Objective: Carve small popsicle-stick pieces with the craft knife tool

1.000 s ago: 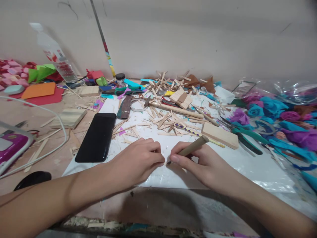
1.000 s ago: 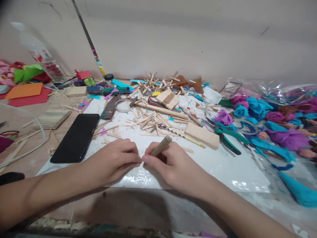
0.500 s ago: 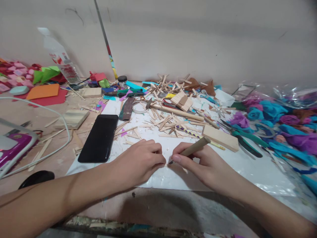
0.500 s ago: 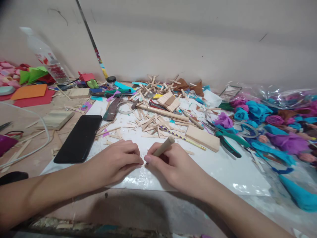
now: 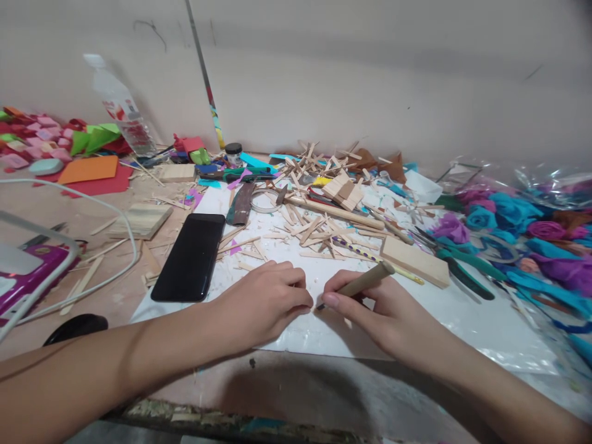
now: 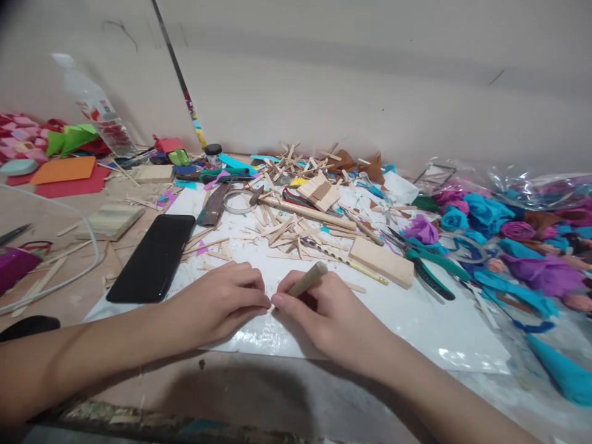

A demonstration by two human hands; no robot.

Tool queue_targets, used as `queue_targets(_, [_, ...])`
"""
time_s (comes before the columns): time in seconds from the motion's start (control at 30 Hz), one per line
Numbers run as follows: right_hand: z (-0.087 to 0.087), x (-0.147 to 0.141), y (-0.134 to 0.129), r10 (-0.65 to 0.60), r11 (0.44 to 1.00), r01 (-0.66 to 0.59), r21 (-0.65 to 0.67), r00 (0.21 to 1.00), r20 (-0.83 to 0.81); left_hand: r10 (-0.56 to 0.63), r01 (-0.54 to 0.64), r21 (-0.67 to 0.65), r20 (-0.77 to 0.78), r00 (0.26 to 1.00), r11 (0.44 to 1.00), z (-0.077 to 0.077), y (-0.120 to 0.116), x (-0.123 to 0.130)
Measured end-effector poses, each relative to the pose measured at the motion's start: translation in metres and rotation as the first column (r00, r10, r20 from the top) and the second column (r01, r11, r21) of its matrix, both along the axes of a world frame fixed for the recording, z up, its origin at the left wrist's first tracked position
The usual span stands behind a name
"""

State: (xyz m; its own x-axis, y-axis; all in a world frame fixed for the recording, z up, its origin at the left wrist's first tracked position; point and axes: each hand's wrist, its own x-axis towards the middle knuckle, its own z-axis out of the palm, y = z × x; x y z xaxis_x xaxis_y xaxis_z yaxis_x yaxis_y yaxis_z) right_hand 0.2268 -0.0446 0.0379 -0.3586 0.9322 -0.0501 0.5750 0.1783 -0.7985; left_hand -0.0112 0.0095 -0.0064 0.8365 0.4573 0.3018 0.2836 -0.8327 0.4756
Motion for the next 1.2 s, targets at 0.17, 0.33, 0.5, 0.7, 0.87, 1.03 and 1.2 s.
queue_targets(0.17, [-0.001,0.001,0.0,-0.001,1.0,0.001,0.007,1.0,0.003,-0.001,0.001,-0.006,0.013,1.0,1.0,0.0,0.0,0.0])
queue_targets(0.33, [-0.004,0.003,0.001,0.008,1.0,-0.008,0.015,1.0,0.003,-0.003,0.003,-0.005,0.017,1.0,1.0,-0.002,0.0,0.0])
queue_targets(0.5, [-0.005,0.003,0.001,0.023,1.0,-0.023,0.017,1.0,-0.003,-0.004,0.004,0.006,0.021,1.0,1.0,-0.003,0.0,-0.001])
queue_targets(0.7, [-0.004,0.002,0.002,0.023,0.999,-0.023,0.035,1.0,-0.005,-0.005,0.005,0.015,0.019,1.0,1.0,-0.003,0.001,0.0])
queue_targets(0.87, [-0.004,0.001,0.003,0.03,0.999,-0.031,0.038,0.999,0.012,-0.001,0.001,0.019,0.017,1.0,1.0,-0.004,0.0,0.0])
queue_targets(1.03, [-0.002,-0.003,0.002,0.046,0.998,-0.048,0.028,0.997,0.054,0.005,-0.005,0.024,0.019,1.0,1.0,-0.004,-0.001,0.0])
queue_targets(1.2, [0.0,-0.012,0.0,0.051,0.999,-0.051,0.005,0.993,0.106,-0.01,0.009,0.018,0.012,1.0,1.0,-0.005,-0.001,-0.001])
